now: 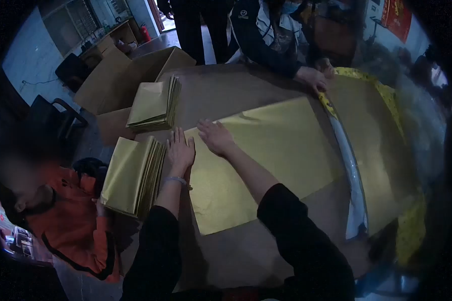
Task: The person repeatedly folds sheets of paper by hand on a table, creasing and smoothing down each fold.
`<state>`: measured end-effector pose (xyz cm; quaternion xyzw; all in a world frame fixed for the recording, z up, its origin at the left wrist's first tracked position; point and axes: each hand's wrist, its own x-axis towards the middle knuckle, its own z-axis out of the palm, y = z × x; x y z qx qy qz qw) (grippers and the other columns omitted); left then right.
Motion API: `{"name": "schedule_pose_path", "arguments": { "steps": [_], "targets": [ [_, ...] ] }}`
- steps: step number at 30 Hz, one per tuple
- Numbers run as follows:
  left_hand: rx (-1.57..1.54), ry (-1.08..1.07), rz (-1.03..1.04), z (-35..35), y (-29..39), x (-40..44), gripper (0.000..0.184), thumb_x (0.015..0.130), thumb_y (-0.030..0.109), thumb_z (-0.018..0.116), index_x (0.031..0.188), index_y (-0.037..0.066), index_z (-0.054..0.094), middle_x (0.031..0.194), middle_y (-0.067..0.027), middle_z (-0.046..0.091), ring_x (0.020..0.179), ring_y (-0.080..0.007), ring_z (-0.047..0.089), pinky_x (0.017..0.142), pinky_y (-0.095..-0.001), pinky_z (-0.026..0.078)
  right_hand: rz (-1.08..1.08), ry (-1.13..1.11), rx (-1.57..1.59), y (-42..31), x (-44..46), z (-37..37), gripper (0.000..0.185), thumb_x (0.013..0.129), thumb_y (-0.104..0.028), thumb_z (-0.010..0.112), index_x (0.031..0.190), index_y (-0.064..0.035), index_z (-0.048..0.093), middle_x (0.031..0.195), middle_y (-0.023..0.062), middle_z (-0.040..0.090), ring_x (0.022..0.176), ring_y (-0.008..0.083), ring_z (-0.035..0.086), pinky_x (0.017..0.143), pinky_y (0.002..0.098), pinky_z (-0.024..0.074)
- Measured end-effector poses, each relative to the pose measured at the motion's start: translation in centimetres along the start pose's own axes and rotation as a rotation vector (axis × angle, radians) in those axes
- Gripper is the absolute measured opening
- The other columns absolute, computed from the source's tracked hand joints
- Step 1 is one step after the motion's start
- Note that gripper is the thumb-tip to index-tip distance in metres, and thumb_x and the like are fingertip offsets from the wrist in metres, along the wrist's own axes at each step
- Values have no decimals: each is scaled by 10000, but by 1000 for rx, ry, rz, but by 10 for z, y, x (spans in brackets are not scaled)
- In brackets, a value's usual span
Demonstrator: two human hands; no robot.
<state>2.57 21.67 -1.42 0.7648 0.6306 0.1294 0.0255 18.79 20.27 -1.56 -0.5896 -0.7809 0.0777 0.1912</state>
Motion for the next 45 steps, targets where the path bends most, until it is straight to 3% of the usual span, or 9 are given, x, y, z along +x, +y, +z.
{"name": "schedule_pose_path", "arguments": {
  "steps": [10,17,21,23,28,30,34,39,45],
  "targets": [
    [41,44,12,7,-1,1,619,936,415,327,1417,26,297,1487,-118,282,1395,-264,205,1137,-439,144,396,141,-143,251,-54,-77,528,987,-364,232,1421,-72,306,1506,89,237,1374,252,252,1127,398,176],
    [49,46,35,7,-2,1,609,950,408,319,1404,2,307,1475,-148,290,1385,-295,218,1128,-459,162,640,101,-316,295,-91,-116,552,991,-384,207,1452,-82,229,1527,61,188,1401,211,183,1141,421,118],
    [1,66,63,16,-9,8,615,929,401,374,1390,-3,325,1444,-197,318,1366,-316,251,1120,-469,173,653,222,-717,245,-111,-114,537,978,-318,311,1447,-71,225,1512,98,216,1383,226,227,1139,425,122],
    [42,92,81,3,-8,23,577,907,378,457,1323,-19,414,1410,-206,360,1335,-317,311,1093,-464,246,365,486,-529,194,-145,-120,513,959,-255,391,1419,-59,273,1480,137,271,1363,249,271,1129,441,150],
    [-55,-342,131,-37,2,77,509,748,385,694,1105,30,622,1163,-195,590,1098,-327,555,892,-411,455,102,284,-152,0,-322,-158,464,838,-113,582,1284,-83,458,1358,131,453,1288,282,406,1086,502,231],
    [-167,-519,291,-14,-19,111,487,679,365,753,990,2,660,1000,-176,672,874,-305,657,765,-403,502,203,159,-103,-49,-382,-155,406,819,-87,596,1216,-84,512,1325,131,486,1236,279,464,1063,500,269],
    [-360,-361,469,-35,-12,88,423,727,331,724,973,-3,640,821,-134,665,701,-230,611,633,-350,474,479,159,102,-92,-466,-125,356,820,-73,599,1170,-78,537,1324,143,484,1186,317,493,998,487,367],
    [-836,-675,75,-123,-11,25,205,768,218,698,852,60,597,723,-26,563,637,-121,560,535,-250,464,419,199,209,-123,-474,-108,502,783,-90,653,1248,-33,472,1334,187,457,1173,379,477,1001,476,377],
    [-1463,-663,-310,-213,-47,-138,289,883,255,621,1062,31,587,972,-56,645,827,-132,639,710,-248,535,372,299,239,-140,-443,-94,834,752,-147,703,1419,-12,219,1443,210,295,1325,385,291,1100,476,236]
  ]
}}
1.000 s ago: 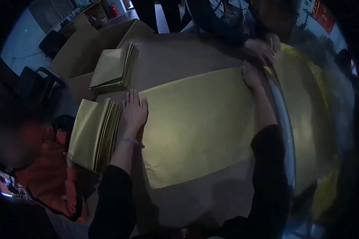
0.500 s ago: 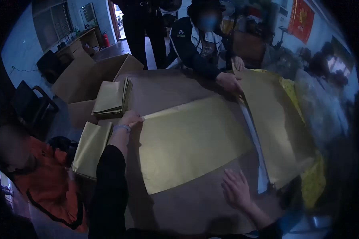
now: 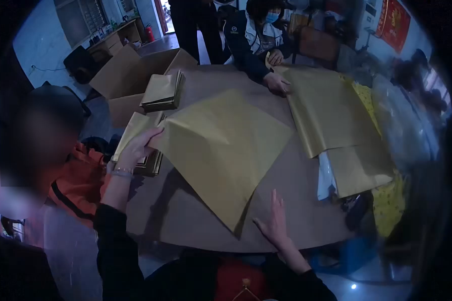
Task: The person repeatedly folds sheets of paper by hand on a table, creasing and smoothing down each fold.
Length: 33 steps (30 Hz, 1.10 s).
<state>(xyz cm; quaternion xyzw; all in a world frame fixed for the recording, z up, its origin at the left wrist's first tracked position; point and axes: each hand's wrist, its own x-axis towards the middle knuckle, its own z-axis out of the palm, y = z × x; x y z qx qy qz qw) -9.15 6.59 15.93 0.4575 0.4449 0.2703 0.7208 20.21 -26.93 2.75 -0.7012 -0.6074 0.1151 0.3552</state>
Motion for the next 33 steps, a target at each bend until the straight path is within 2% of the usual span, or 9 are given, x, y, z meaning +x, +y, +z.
{"name": "schedule_pose_path", "arguments": {
  "steps": [7,10,14,16,18,20,22,24,33],
  "targets": [
    [-311,239,-179,1,-148,-166,299,900,229,600,1116,26,559,1036,-67,633,884,-135,629,728,-245,529,-203,-92,-150,-1,6,-14,497,751,-26,624,1235,-85,525,1375,99,454,1301,298,383,1100,523,217],
    [-100,188,-170,16,-191,-215,310,888,182,609,1118,-14,540,989,-67,618,859,-109,601,730,-257,509,-297,-115,-27,15,-13,-44,285,743,-92,652,1028,-93,655,1221,77,591,1214,302,486,1059,488,327],
    [365,2,-337,35,-192,-256,391,858,206,648,1133,-45,529,847,-33,625,717,-95,593,651,-244,496,-441,-363,-78,62,-47,-62,241,767,-78,640,1007,-97,659,1206,81,600,1159,287,537,1019,467,392],
    [518,-43,-384,26,-201,-255,401,855,244,651,1148,-5,538,795,-39,646,630,-162,618,625,-282,507,-395,-373,-27,68,-60,-62,241,766,-69,634,1004,-97,660,1207,83,599,1161,283,536,1021,467,390],
    [1213,132,189,23,-201,-243,365,864,270,625,1145,46,556,802,-64,668,652,-254,646,603,-346,515,-340,-376,20,74,-67,-60,241,766,-61,629,1002,-98,660,1209,84,598,1162,280,535,1023,467,388],
    [1413,200,87,34,-181,-207,403,883,270,580,1231,77,512,1080,-124,636,974,-325,618,797,-424,506,-317,-372,49,79,-67,-59,248,764,-55,623,1005,-101,659,1220,82,593,1163,275,536,1034,464,370],
    [1564,10,702,23,-191,-151,481,914,267,523,1346,93,406,1374,-132,440,1291,-290,396,1034,-464,345,-307,-374,24,69,-62,-62,239,771,-57,616,1002,-102,660,1215,82,597,1151,274,544,1035,461,366],
    [1550,-130,574,38,-181,-124,561,933,323,470,1421,110,292,1504,-89,236,1401,-260,179,1132,-458,154,-301,-367,-1,60,-61,-61,231,778,-60,609,999,-103,662,1209,81,601,1139,273,553,1036,458,362],
    [1533,-435,567,11,-189,-74,554,967,396,374,1431,105,286,1505,-80,245,1398,-257,198,1120,-475,169,-143,-240,186,67,-30,-61,202,827,-84,577,1008,-83,666,1045,69,676,1010,220,629,963,396,426]
  ]
}}
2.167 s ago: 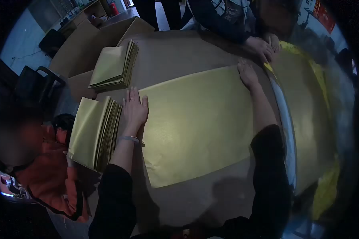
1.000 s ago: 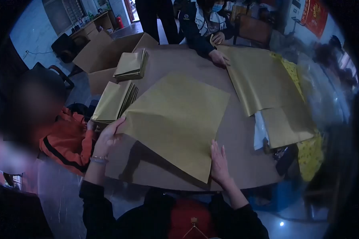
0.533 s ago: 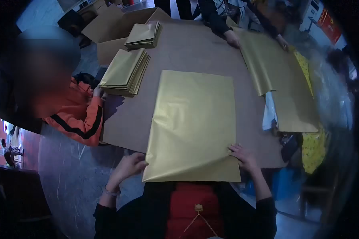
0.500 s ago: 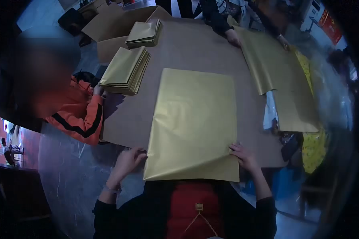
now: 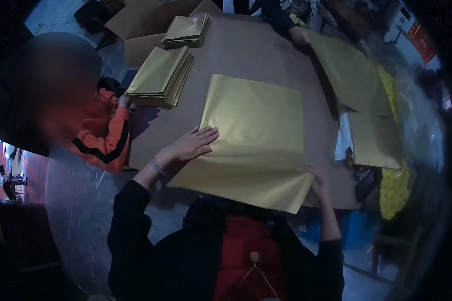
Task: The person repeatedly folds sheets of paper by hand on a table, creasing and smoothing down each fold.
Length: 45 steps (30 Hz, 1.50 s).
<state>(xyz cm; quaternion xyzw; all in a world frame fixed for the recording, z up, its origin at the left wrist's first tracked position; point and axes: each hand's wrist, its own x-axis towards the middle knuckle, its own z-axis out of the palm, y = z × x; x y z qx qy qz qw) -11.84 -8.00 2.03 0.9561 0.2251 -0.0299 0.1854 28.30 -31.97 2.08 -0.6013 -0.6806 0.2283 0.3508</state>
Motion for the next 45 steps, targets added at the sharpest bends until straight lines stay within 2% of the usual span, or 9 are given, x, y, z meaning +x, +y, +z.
{"name": "schedule_pose_path", "arguments": {
  "steps": [3,7,9,16,20,24,26,40,45],
  "targets": [
    [-188,-10,5,-19,5,-10,559,981,421,336,1411,63,319,1484,-91,296,1383,-219,242,1120,-433,191,308,217,321,-5,34,-10,190,845,-98,589,1009,-35,659,960,56,680,893,142,630,835,322,483],
    [-1251,84,-531,15,-29,-3,619,980,493,299,1328,-1,434,1261,-78,547,1145,-170,507,997,-284,356,340,363,241,14,101,-24,244,881,-194,584,1011,1,652,874,11,640,808,93,563,706,247,458],
    [-1501,567,-474,32,-34,11,612,980,492,292,1235,-12,526,1159,-89,608,1053,-175,561,928,-306,409,429,420,476,58,128,-7,355,902,-296,565,1033,26,637,870,26,623,794,106,542,697,250,434],
    [-588,920,-698,28,24,14,286,884,239,597,981,-30,608,839,-139,629,807,-259,604,739,-374,474,724,321,238,51,149,4,484,910,-357,562,1113,82,573,951,123,639,871,165,581,789,310,453],
    [-312,850,-802,21,49,12,200,848,199,612,886,3,620,1020,-126,565,1049,-316,477,921,-429,359,707,306,248,45,122,2,477,923,-324,542,1161,91,537,1045,155,626,926,186,589,826,306,453],
    [-334,770,-888,17,58,14,200,844,203,625,791,16,579,1118,-113,499,1117,-306,413,945,-463,302,490,641,503,53,111,31,400,903,-163,575,1240,39,503,1073,88,618,922,129,569,825,276,451],
    [-308,783,-874,15,60,13,208,848,205,622,792,10,580,1113,-116,498,1119,-304,413,938,-469,305,606,464,357,48,123,17,397,886,-120,597,1253,6,512,1102,89,612,938,112,563,826,267,449],
    [-129,666,-955,14,53,23,274,865,276,609,814,7,611,1029,-142,484,1012,-338,424,873,-501,332,667,374,-87,37,163,16,267,857,-217,620,1038,-26,664,824,168,676,800,175,674,696,302,491],
    [-162,625,-1037,17,41,22,322,884,309,574,827,-5,617,1046,-142,483,1042,-337,421,921,-529,304,635,485,126,38,168,22,287,843,-231,636,1006,4,665,810,188,672,716,211,659,665,325,488]
  ]
}}
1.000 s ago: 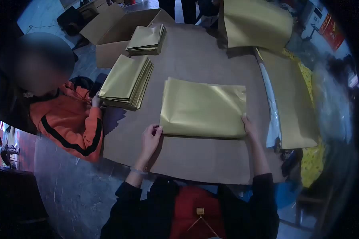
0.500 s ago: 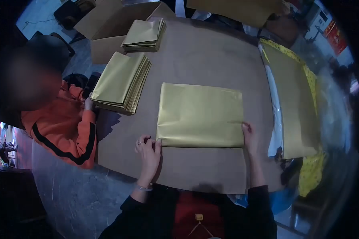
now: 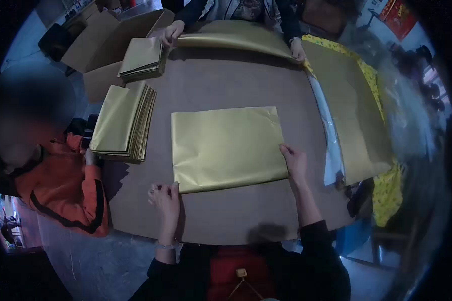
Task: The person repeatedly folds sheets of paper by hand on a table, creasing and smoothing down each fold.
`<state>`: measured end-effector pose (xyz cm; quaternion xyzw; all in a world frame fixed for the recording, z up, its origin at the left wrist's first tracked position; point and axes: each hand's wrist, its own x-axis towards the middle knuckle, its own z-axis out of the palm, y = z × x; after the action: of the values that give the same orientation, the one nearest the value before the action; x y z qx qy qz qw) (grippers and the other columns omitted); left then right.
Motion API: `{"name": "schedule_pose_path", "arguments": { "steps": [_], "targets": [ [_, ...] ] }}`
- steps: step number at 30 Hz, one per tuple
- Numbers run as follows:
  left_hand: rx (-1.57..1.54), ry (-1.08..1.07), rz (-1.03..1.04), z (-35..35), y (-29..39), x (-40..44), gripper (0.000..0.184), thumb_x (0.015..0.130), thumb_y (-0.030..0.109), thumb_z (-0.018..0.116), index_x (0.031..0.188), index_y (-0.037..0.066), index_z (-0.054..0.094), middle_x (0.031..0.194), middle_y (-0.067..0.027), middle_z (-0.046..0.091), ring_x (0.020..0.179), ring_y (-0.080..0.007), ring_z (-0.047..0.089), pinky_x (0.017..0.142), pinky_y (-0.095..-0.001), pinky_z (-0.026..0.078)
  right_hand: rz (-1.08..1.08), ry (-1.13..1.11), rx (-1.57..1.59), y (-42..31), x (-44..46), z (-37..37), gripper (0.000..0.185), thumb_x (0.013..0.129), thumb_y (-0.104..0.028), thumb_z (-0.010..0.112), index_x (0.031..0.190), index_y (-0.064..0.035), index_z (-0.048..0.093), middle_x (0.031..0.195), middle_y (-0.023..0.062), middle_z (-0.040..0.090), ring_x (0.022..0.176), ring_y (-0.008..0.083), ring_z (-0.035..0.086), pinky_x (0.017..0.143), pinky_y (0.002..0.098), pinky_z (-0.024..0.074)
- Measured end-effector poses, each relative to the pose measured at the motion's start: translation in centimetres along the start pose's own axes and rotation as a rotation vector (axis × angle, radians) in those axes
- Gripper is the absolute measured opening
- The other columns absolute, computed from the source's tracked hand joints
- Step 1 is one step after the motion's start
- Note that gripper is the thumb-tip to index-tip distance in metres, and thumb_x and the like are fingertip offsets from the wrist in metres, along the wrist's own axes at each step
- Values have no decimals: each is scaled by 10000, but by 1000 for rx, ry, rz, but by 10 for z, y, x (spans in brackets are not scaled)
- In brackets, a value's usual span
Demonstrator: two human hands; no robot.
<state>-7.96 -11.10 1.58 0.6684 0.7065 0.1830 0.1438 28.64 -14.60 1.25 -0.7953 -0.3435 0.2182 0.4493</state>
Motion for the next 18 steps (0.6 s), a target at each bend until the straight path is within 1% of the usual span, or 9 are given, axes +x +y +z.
{"name": "schedule_pose_path", "arguments": {
  "steps": [3,4,5,7,8,10,12,14,18],
  "targets": [
    [-119,-92,0,-1,-11,0,327,883,317,576,840,-5,618,1074,-136,475,1054,-331,421,936,-530,296,-21,4,-151,1,-1,-5,274,846,-227,635,978,9,675,805,179,678,728,192,660,667,329,492],
    [-176,-136,-7,-3,-13,0,329,883,321,577,847,-4,618,1088,-133,471,1060,-327,421,944,-530,292,-1,-94,-312,8,6,-8,319,882,-235,604,1088,6,641,956,167,683,834,183,650,726,322,487],
    [-170,-129,-13,-3,-12,-2,329,883,321,577,847,-4,618,1088,-133,471,1060,-327,421,944,-530,292,-5,-102,-307,11,4,-9,319,882,-235,604,1088,6,641,956,167,683,834,183,650,726,322,487],
    [-53,-26,-2,-6,-2,-8,312,879,307,588,846,-2,617,1091,-133,474,1055,-323,422,941,-513,301,-32,-12,123,19,-12,-13,400,916,-256,566,1234,-13,556,1125,147,639,972,190,613,832,315,464],
    [-123,-47,29,-10,-1,-8,299,878,294,594,838,-2,617,1092,-132,471,1055,-319,419,944,-497,302,-40,-37,130,23,-20,-16,400,916,-256,566,1234,-13,556,1125,147,639,972,190,613,832,315,464],
    [-60,-16,39,-11,5,-9,298,886,284,586,834,-9,611,1091,-137,471,1057,-324,416,936,-495,316,83,-68,257,36,-39,-28,384,923,-207,562,1256,-17,537,1122,127,627,1010,169,586,881,293,441],
    [-138,-65,19,-14,7,-9,287,893,263,576,840,-19,598,1080,-148,480,1050,-342,417,907,-542,320,143,-96,319,38,-52,-36,379,926,-182,559,1267,-19,528,1121,117,621,1028,159,572,905,282,429],
    [-100,-141,30,-25,8,-18,267,890,252,576,848,-10,603,1067,-163,485,1048,-352,420,876,-558,319,-63,-65,117,36,-64,-44,305,916,-137,570,1191,-6,587,1045,83,637,957,130,578,844,260,447],
    [-2,-138,31,-27,-8,-55,237,877,251,591,849,18,619,1029,-146,490,1010,-339,432,828,-496,338,113,-142,153,34,-88,-60,249,912,-128,571,1112,10,629,975,64,649,900,122,583,802,259,458]
  ]
}}
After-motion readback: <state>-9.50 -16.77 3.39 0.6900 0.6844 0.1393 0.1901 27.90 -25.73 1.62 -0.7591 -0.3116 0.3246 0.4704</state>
